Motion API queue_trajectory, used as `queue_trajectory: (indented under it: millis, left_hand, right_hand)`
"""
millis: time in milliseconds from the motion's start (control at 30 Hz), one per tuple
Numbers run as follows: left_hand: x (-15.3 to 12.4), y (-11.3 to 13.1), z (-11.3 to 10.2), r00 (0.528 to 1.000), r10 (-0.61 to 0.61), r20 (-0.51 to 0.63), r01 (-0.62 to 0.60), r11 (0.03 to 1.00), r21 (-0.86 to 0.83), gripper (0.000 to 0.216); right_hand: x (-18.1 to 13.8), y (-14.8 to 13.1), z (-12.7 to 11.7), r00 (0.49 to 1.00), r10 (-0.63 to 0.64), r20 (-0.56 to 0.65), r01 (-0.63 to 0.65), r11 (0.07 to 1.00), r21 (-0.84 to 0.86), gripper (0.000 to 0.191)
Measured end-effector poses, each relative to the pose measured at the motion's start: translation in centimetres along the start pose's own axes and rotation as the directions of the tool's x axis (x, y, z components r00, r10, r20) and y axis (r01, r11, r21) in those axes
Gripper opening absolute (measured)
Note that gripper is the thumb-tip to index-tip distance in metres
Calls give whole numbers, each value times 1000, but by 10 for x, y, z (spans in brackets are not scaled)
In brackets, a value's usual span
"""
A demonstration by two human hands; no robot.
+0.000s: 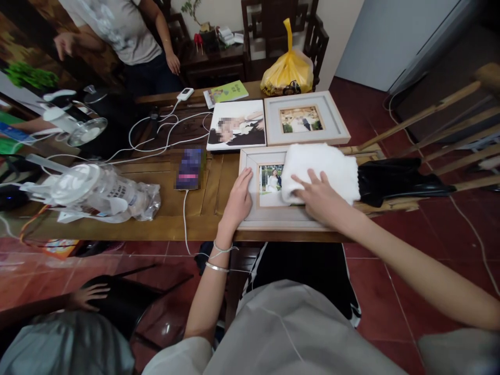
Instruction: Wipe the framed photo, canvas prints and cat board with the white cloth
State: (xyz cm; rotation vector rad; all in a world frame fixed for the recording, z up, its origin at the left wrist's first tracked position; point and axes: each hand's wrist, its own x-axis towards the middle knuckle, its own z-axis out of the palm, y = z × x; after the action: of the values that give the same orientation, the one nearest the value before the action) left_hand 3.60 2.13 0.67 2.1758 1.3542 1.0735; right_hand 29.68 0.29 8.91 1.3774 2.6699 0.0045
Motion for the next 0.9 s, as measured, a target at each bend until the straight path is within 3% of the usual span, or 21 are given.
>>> queue_trajectory:
  millis: [133,233,400,567,667,767,900]
  left_hand:
    - [0,0,0,1000,3,-6,-3,1000,-22,55]
    - [1,3,-1,1000,0,5,0,1000,-30,49]
    - [1,13,-8,998,-50,23,52,992,-111,59]
    - [-2,16,-11,999,-49,23,52,986,-156,70]
    - [-2,16,-12,998,-53,13,55,986,-156,73]
    - [-2,15,-12,999,-53,-3,52,985,-167,74]
    - [-1,11,-11,999,-39,9,40,986,-160,76]
  right_hand:
    - [-59,-34,-19,978,-164,132,149,982,115,57]
    - [-65,-57,-24,957,-257,133,230,955,188,59]
    - [4,-76,-11,983,-174,53,165,975,148,50]
    - [91,-59,-13,997,-52,-51,57,993,107,45]
    - [114,-53,-23,999,31,-24,-28,992,121,46]
    - [98,-64,-27,1000,13,22,-16,992,123,46]
    - [43,-87,-23,981,-190,43,185,978,98,38]
